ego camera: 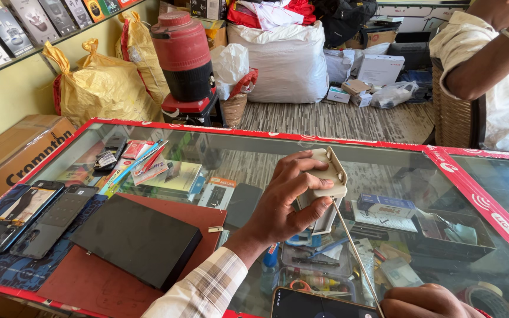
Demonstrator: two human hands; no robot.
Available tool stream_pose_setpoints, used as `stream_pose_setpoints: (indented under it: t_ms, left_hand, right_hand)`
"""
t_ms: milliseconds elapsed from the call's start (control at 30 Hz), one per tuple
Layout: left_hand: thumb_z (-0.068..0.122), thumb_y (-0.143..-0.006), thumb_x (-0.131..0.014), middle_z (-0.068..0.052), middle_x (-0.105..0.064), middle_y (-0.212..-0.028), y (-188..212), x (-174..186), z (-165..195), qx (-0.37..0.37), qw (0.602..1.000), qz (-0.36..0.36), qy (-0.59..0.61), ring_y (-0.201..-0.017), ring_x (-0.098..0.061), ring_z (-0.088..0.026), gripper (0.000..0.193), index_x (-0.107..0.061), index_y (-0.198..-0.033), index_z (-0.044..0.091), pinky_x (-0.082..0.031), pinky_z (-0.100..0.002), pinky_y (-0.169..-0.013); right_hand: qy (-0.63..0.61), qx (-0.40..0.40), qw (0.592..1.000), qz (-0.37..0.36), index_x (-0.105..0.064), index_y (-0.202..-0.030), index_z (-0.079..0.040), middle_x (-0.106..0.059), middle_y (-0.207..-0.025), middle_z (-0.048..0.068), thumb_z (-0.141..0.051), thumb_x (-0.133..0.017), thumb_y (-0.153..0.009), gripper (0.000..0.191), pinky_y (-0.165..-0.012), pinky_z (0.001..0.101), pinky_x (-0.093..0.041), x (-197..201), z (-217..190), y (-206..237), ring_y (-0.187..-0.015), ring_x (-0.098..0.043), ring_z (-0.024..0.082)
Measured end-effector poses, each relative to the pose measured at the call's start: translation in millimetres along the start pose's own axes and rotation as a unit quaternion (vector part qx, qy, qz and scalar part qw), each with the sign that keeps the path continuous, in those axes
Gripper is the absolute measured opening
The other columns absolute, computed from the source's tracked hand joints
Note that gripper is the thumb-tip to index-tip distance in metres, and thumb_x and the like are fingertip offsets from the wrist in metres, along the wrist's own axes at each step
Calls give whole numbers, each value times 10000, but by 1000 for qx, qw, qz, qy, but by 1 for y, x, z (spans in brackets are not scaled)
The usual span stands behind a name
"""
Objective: The person uses a red-handled screwdriver to loosen screws on a small beige electrical device, then removes the cover to reveal internal components. They reattach the cover and tighten the screws to secure the device.
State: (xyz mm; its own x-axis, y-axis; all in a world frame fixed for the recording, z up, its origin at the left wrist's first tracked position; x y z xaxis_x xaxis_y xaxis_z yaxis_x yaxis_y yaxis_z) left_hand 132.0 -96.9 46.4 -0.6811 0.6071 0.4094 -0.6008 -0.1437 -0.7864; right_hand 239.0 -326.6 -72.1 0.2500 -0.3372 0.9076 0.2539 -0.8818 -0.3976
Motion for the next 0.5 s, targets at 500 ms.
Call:
stream_pose_setpoints:
  t_ms: [500]
  left_hand:
    - [422,-1019,-678,-65,-611,-1407,0,1,0,-1,1000,1,-6,-1498,-447,-340,298,-700,-1162,160,-402,-495,-1248]
  right_hand:
    - [18,-176,984,-19,-760,-834,-211,-738,-827,-32,-372,-725,-873,170,-641,285,-601,-3,7,14,-750,-774,137]
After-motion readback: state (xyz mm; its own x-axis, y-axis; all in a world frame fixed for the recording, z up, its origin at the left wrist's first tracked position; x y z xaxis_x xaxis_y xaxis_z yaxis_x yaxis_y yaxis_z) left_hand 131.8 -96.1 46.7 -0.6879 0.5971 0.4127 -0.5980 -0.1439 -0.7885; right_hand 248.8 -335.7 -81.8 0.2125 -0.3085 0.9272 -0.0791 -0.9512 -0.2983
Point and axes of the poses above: each hand's wrist, its own y-axis away from the middle knuckle, its own x-axis out of the back of the hand, z = x × y, the point moved 8 cm from there along -y, towards the middle knuckle
